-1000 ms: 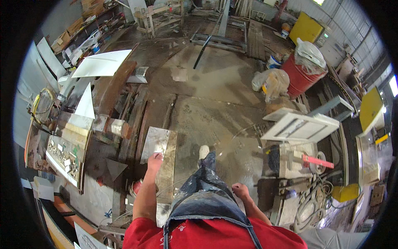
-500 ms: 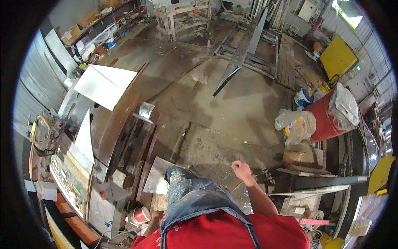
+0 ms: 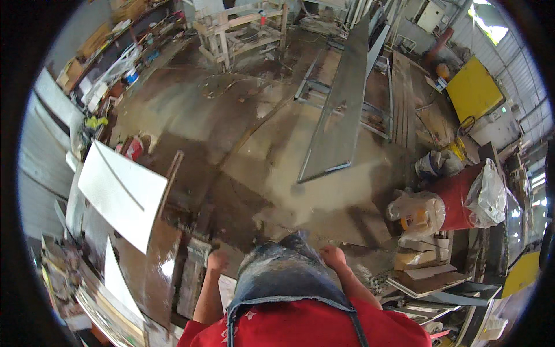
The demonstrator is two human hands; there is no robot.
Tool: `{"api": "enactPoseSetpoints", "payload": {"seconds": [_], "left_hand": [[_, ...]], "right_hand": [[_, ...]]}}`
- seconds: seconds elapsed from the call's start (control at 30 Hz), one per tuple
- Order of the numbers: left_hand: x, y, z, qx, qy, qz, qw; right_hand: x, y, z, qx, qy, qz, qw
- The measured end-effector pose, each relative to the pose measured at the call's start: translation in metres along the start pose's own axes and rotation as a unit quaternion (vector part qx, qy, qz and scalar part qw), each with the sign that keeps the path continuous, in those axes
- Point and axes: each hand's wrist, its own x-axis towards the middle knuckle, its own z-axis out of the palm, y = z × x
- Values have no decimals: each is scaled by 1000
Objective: The person applies yellow masking tape along the edges of a large dark marble-patterned tile, then removes the tape and inspects the tile. The person walks through a workshop area and places the tile onto a metal rack.
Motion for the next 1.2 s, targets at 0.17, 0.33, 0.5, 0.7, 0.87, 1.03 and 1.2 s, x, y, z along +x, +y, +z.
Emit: {"api": "enactPoseSetpoints", "payload": {"seconds": [0.17,0.33,0.5,0.7,0.87,1.03,1.2], "left_hand": [[123,219,-208,-421,98,-50,900],[274,260,-325,-400,131,29,907],[357,247,-397,-444,121,-120,880],[441,192,-452,-478,154,-129,855],[602,214,-565,-475,108,-149,861],[781,324,-706,-461,73,-57,882],[917,487,-803,-408,24,74,910]], "right_hand": [[134,-37,-19,51,60,7,997],[286,-117,-64,64,57,-17,996],[471,-228,-125,29,96,-53,994],[611,-387,-252,58,117,-111,985],[706,-407,-301,45,123,0,991],[736,-403,-301,46,158,132,977],[813,-340,-234,-106,33,112,988]]}}
